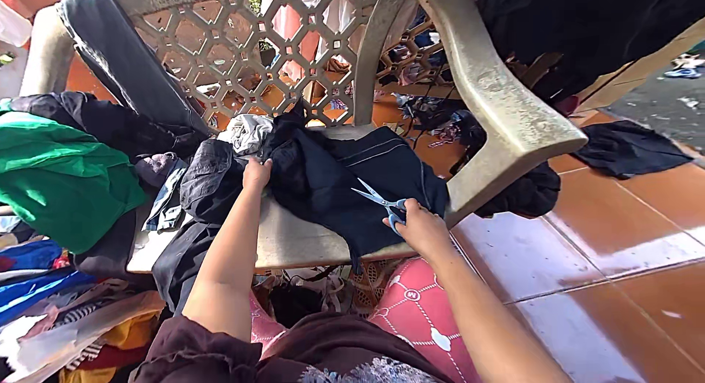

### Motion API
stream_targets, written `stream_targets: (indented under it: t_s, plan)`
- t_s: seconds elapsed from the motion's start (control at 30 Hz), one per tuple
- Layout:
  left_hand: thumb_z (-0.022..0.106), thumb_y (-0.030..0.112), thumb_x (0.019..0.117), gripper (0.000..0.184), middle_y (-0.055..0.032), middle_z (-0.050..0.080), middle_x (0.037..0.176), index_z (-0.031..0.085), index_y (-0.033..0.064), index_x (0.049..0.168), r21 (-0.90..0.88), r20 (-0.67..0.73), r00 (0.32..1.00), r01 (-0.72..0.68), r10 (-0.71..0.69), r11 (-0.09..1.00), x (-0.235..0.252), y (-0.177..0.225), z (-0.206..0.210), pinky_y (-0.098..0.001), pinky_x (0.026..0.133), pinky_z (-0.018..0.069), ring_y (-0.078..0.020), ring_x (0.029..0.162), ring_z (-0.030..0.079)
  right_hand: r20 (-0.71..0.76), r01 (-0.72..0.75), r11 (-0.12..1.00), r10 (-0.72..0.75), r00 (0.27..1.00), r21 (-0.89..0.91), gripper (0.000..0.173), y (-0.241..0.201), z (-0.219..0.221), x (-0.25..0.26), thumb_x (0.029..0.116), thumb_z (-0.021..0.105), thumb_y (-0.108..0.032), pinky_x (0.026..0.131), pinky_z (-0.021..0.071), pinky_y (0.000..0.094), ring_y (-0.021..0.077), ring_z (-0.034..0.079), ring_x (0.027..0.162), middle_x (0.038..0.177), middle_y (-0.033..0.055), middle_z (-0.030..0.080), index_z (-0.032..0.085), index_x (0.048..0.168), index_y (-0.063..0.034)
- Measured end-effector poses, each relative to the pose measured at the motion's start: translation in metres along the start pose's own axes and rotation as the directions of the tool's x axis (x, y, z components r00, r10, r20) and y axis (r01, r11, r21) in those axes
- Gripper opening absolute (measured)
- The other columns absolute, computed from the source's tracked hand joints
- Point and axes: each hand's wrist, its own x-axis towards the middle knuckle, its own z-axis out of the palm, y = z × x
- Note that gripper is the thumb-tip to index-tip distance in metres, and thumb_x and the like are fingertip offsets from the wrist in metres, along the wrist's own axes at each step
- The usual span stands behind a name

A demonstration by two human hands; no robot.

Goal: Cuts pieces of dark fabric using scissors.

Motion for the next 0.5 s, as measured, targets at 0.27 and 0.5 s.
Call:
stream_targets:
  t_s: [0.27,0.5]
  plan:
    - [0.041,0.028,0.1107,0.044,-0.0146,0.06,0.131,0.036,0.0132,0.152,-0.907,0.18,0.962,0.081,0.206,0.413,-0.016,0.038,-0.002,-0.0463,0.097,0.0531,-0.0248,0.115,0.062,-0.15,0.011,0.989,0.012,0.989,0.15,0.064,0.014,0.004,0.004,0.0935,0.074,-0.038,0.104,0.0391,0.0664,0.0487,0.056,0.124,0.125,0.0309,0.062,0.053,0.136,0.0046]
    - [0.019,0.059,0.1074,0.061,-0.0062,0.062,0.123,0.043,0.0139,0.141,-0.983,0.161,0.971,0.174,0.177,-0.061,-0.047,0.032,0.018,-0.0393,0.087,0.0546,-0.0174,0.106,0.063,-0.195,0.011,0.956,0.048,0.98,0.292,0.062,0.008,0.012,0.01,0.0964,0.07,-0.042,0.109,0.0339,0.0637,0.0444,0.055,0.127,0.127,0.0257,0.063,0.054,0.135,0.0035]
